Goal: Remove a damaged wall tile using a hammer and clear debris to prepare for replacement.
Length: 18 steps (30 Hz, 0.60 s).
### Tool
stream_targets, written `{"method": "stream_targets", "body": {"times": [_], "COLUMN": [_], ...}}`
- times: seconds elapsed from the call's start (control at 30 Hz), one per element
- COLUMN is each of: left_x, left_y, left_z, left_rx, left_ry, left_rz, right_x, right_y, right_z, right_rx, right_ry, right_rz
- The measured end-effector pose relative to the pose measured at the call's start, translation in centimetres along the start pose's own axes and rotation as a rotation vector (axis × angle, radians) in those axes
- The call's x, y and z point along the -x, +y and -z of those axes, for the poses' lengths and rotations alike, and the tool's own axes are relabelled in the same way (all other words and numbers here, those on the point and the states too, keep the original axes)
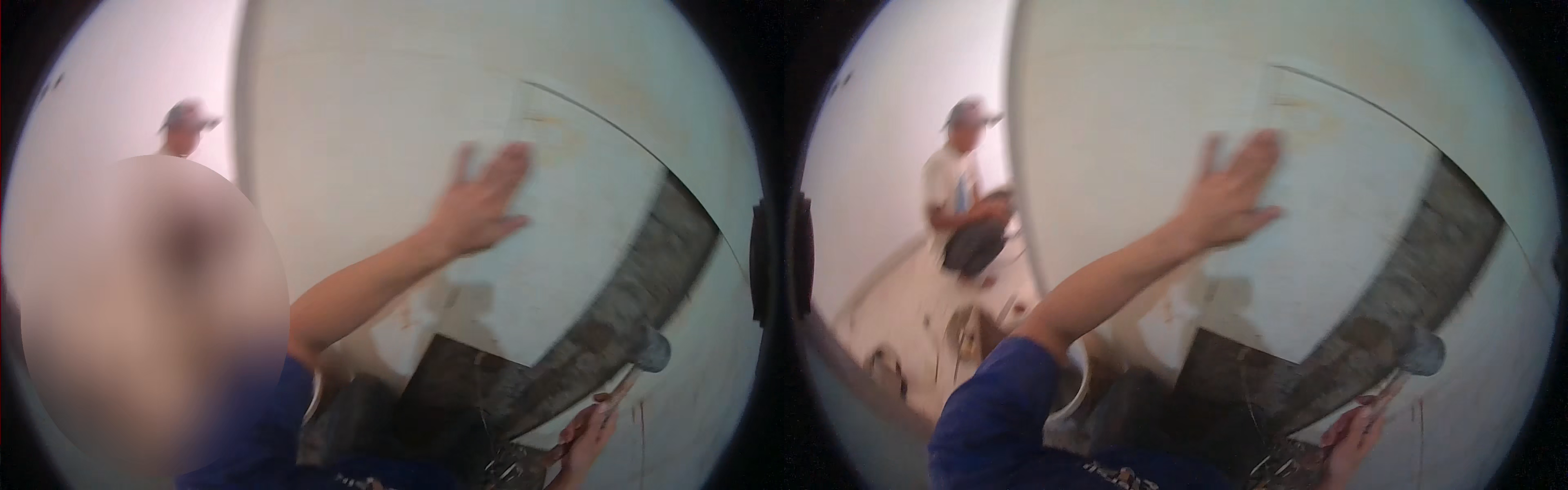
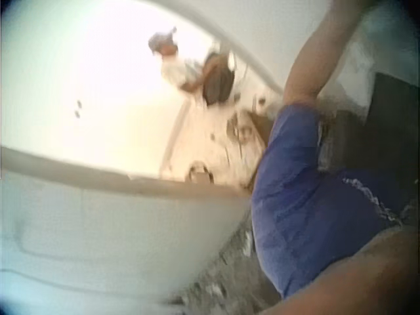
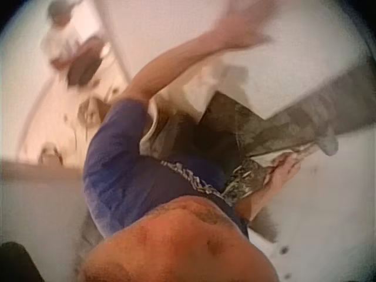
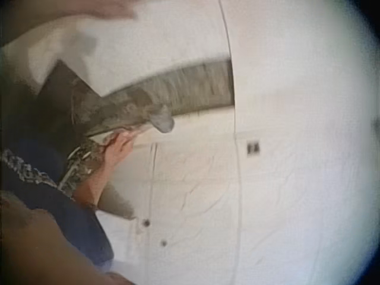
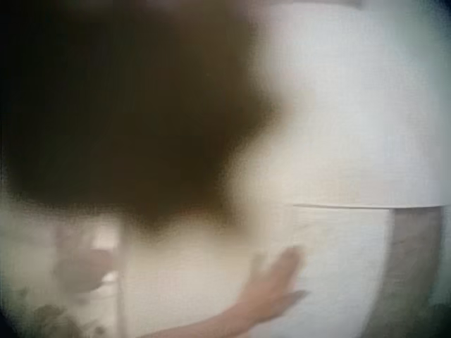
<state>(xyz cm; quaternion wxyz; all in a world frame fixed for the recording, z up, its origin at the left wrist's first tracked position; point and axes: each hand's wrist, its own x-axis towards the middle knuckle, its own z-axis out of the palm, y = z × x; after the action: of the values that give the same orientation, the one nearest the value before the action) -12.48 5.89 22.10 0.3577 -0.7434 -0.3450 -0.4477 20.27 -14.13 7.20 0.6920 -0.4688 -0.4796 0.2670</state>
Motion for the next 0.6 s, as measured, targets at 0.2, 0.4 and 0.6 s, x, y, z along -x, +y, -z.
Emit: {"method": "stream_targets", "body": {"times": [0.2,0.4,0.6], "left_x": [0.9,1.3,1.3], "left_y": [-0.2,-0.6,-0.8], "left_z": [0.0,0.3,0.2], "left_rx": [-0.218,-0.340,-0.338], "left_ry": [0.133,0.152,0.148], "left_rz": [0.000,-0.046,-0.058], "right_x": [-8.2,-9.4,-10.7], "right_y": [-2.0,-2.0,-0.9], "right_z": [-8.1,-8.3,-8.2], "right_rx": [-0.198,-0.105,-0.057], "right_ry": [0.168,0.139,0.109], "right_rz": [0.067,0.019,0.070]}}
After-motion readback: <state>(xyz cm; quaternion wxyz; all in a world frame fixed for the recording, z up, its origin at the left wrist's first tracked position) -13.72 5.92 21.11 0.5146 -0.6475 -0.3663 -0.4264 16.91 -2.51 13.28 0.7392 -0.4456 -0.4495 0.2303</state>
